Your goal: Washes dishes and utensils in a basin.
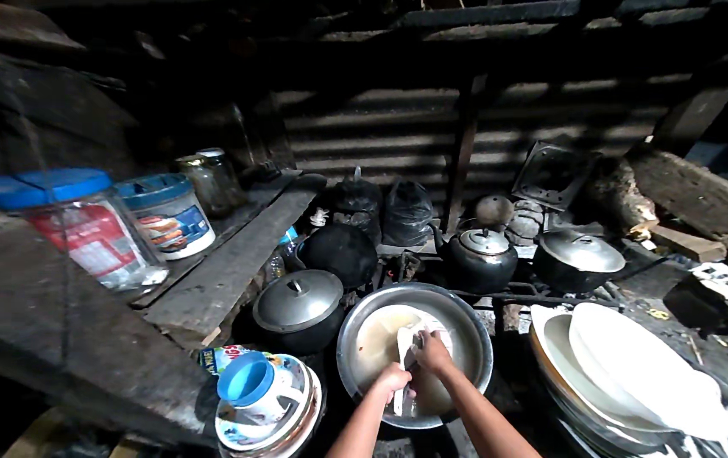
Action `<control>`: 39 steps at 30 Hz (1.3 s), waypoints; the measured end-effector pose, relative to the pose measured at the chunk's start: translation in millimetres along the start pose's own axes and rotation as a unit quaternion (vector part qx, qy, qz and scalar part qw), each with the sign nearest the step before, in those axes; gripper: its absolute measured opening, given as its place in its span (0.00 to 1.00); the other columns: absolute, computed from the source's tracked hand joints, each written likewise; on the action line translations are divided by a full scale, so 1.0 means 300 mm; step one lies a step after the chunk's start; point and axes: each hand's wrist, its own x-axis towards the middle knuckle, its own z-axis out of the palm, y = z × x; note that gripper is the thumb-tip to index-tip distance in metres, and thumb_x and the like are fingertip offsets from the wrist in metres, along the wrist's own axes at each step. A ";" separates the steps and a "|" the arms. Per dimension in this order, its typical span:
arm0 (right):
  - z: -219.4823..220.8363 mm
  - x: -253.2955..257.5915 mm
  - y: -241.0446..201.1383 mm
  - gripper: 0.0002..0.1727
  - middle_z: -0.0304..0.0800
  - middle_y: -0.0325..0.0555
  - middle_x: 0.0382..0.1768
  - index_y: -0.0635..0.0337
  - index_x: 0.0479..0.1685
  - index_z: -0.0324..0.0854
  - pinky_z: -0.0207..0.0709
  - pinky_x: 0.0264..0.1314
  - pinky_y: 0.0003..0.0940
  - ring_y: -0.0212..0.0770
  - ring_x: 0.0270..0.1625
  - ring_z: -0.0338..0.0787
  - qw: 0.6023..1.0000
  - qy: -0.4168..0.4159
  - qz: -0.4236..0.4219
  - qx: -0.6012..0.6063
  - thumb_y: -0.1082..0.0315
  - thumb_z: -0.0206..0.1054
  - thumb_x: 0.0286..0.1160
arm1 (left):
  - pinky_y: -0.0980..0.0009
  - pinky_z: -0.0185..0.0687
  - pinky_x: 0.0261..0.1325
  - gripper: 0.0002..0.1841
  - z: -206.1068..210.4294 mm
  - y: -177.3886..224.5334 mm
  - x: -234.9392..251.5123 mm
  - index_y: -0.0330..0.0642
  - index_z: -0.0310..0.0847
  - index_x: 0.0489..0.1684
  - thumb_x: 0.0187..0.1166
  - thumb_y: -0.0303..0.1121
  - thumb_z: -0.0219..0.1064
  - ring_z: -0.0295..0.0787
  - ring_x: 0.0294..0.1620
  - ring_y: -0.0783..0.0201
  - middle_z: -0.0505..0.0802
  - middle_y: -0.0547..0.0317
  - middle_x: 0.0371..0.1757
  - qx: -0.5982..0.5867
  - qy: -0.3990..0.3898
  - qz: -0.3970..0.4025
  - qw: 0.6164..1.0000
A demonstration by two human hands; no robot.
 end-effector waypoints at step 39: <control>-0.023 0.037 0.078 0.17 0.88 0.63 0.60 0.70 0.69 0.80 0.78 0.68 0.48 0.52 0.60 0.88 0.963 0.084 -0.006 0.256 0.71 0.59 0.88 | 0.77 0.80 0.34 0.15 -0.015 -0.015 -0.026 0.28 0.70 0.71 0.91 0.23 0.52 0.84 0.26 0.72 0.91 0.57 0.35 -0.189 -0.026 0.123 0.974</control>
